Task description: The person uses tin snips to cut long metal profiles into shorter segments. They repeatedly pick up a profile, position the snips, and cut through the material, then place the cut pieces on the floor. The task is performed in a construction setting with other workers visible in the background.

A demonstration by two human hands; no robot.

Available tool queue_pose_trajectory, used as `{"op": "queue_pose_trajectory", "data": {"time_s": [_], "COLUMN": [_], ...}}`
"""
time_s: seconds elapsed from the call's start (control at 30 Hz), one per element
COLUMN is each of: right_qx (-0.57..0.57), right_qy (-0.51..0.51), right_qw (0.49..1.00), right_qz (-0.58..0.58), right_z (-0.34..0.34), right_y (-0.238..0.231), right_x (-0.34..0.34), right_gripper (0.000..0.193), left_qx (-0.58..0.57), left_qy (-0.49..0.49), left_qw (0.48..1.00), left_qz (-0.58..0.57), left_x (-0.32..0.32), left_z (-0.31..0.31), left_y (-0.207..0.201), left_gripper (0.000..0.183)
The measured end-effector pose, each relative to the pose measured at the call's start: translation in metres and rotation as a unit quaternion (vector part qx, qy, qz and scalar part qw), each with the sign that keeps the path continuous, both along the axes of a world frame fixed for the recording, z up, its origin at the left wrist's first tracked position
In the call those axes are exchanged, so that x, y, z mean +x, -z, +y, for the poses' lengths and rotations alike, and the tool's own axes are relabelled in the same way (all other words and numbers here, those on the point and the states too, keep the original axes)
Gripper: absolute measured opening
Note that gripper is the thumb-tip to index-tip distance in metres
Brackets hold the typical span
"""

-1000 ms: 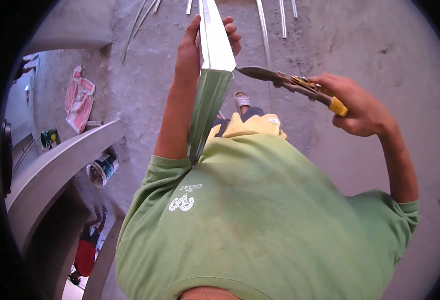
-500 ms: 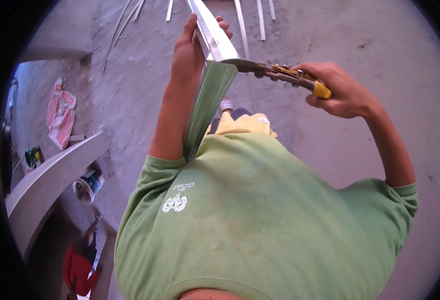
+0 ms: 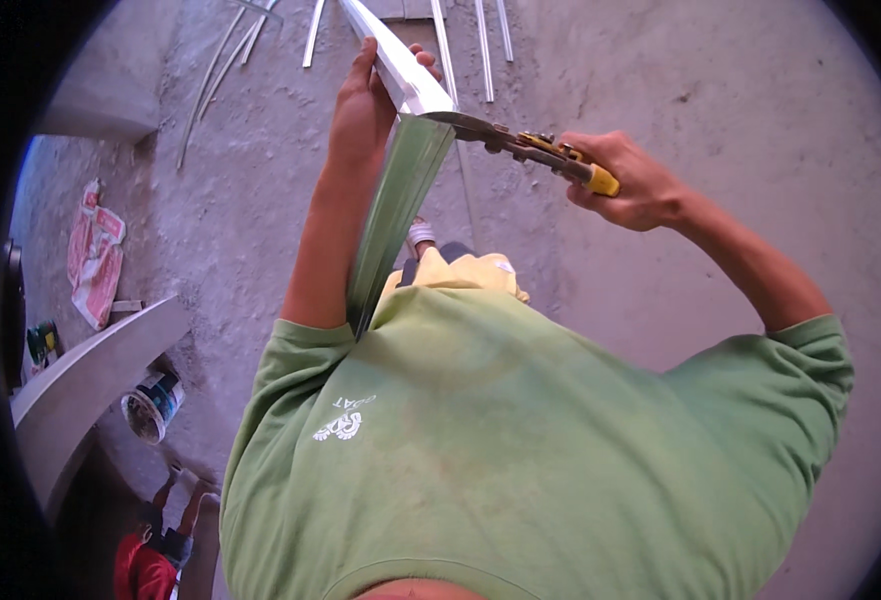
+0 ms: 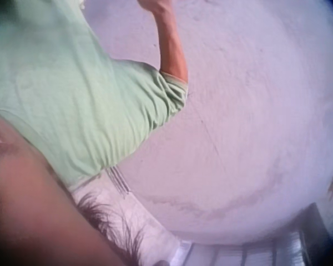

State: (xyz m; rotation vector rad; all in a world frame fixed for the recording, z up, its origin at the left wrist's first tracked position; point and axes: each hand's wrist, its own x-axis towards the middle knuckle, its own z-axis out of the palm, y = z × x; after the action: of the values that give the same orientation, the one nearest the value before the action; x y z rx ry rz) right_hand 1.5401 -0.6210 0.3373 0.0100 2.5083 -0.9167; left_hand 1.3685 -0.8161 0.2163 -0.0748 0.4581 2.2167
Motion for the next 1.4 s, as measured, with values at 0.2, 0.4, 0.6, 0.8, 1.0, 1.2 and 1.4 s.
{"op": "queue_pose_trajectory", "data": {"time_s": [0.2, 0.4, 0.6, 0.8, 1.0, 1.2, 1.4], "right_qx": [-0.035, -0.056, 0.020, 0.003, 0.008, -0.021, 0.027], "right_qy": [-0.042, -0.017, -0.069, -0.045, -0.028, 0.060, 0.055], "right_qw": [0.998, 0.998, 0.997, 0.999, 1.000, 0.992, 0.998], "right_qz": [-0.036, -0.011, 0.038, 0.000, 0.002, 0.107, 0.024], "right_z": [0.004, -0.019, -0.021, -0.026, -0.031, -0.054, -0.049], "right_y": [-0.003, -0.014, -0.017, -0.009, -0.020, -0.023, -0.024], "right_x": [-0.010, -0.026, -0.031, -0.022, -0.010, 0.012, 0.023], "right_gripper": [0.017, 0.038, 0.029, 0.015, 0.014, 0.034, 0.040], "left_qx": [-0.027, -0.001, 0.000, -0.017, -0.016, 0.017, 0.020], "left_qy": [-0.012, -0.020, -0.013, -0.011, -0.037, -0.005, -0.013], "left_qw": [0.999, 0.999, 1.000, 1.000, 0.999, 1.000, 1.000], "left_qz": [0.026, 0.025, 0.014, 0.006, 0.004, 0.010, 0.004], "left_x": [-0.005, -0.015, -0.013, -0.010, -0.003, -0.004, -0.006], "left_z": [-0.006, -0.010, -0.017, -0.019, -0.012, -0.017, -0.006], "left_y": [-0.002, 0.000, -0.010, -0.009, -0.012, -0.010, 0.004], "left_gripper": [0.041, 0.046, 0.043, 0.041, 0.040, 0.036, 0.048]}}
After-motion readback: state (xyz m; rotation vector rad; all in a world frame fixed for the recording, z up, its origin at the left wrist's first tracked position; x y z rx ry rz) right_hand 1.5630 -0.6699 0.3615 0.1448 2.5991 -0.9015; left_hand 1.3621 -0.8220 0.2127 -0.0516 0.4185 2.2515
